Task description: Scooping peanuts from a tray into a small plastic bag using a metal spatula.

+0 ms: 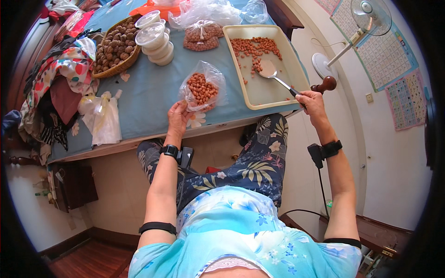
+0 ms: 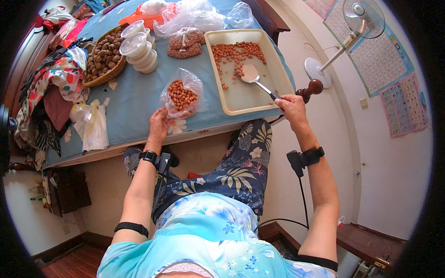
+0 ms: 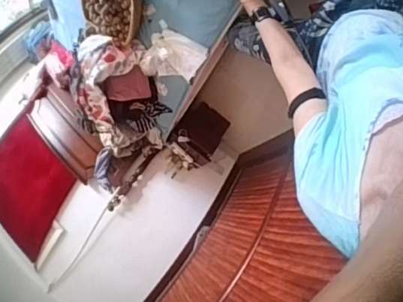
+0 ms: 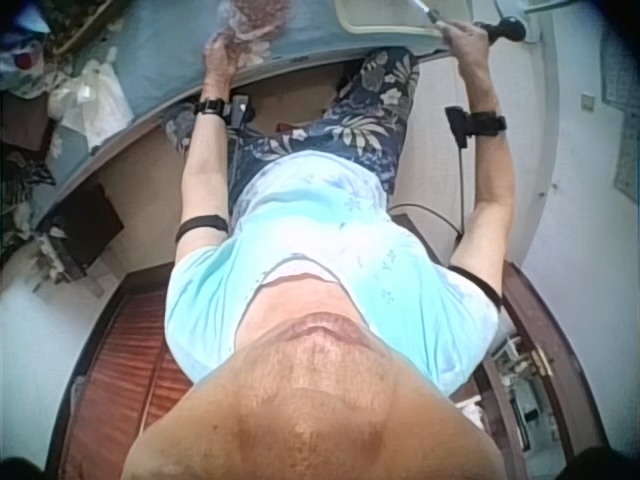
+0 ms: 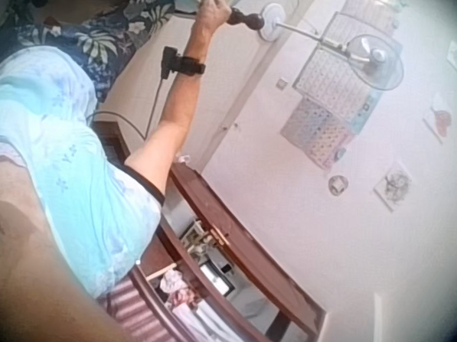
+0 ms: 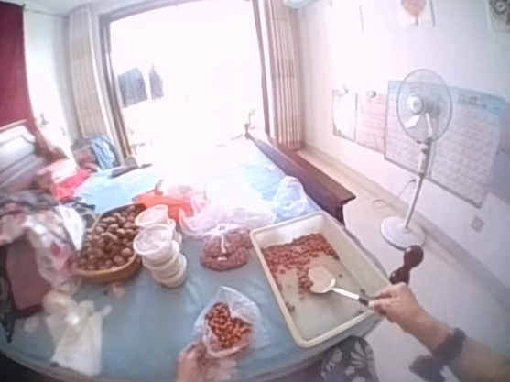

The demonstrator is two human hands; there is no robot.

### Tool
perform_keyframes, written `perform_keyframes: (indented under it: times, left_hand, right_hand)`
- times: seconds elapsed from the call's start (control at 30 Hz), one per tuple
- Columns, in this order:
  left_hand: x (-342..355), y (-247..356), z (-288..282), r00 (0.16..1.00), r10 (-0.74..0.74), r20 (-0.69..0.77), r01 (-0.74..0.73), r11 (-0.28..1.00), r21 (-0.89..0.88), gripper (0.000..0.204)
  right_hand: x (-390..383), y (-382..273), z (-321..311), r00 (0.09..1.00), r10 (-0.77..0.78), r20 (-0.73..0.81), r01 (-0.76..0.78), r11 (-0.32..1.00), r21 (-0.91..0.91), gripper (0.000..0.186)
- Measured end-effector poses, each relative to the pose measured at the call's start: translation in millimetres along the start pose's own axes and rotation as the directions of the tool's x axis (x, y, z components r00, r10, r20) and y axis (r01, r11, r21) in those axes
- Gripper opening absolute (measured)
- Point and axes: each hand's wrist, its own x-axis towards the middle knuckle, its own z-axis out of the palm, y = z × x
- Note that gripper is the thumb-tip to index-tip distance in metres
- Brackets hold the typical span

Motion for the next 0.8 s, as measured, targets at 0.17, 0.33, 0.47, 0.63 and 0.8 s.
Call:
perform_keyframes:
  times: [0.17, 0.33, 0.47, 0.63, 0.8]
  left_hand:
    - [-1, 0, 0, 1.000, 0.000, 0.010, 0.000, 1.000, -0.004, 0.012]
    - [-2, 0, -1, 1.000, -0.005, -0.010, 0.004, 1.000, -0.011, 0.011]
    - [0, -1, -1, 1.000, -0.018, -0.015, 0.018, 1.000, -0.008, 0.011]
    - [5, -5, -7, 1.000, -0.002, -0.004, 0.002, 1.000, -0.017, 0.011]
    - [4, -5, -6, 1.000, -0.008, 0.007, 0.008, 1.000, -0.024, 0.011]
  right_hand:
    - [-10, -4, 3, 0.999, -0.014, -0.028, 0.015, 1.000, 0.022, 0.016]
    - [-22, -17, -2, 0.995, -0.082, -0.048, 0.080, 0.996, -0.036, 0.018]
    - [-42, -47, -9, 0.996, -0.084, 0.005, 0.084, 0.995, -0.050, 0.019]
    - [-66, -93, -4, 0.991, -0.098, 0.089, 0.101, 0.994, -0.039, 0.021]
    - [-70, -111, 18, 0.976, -0.135, 0.169, 0.139, 0.990, -0.010, 0.022]
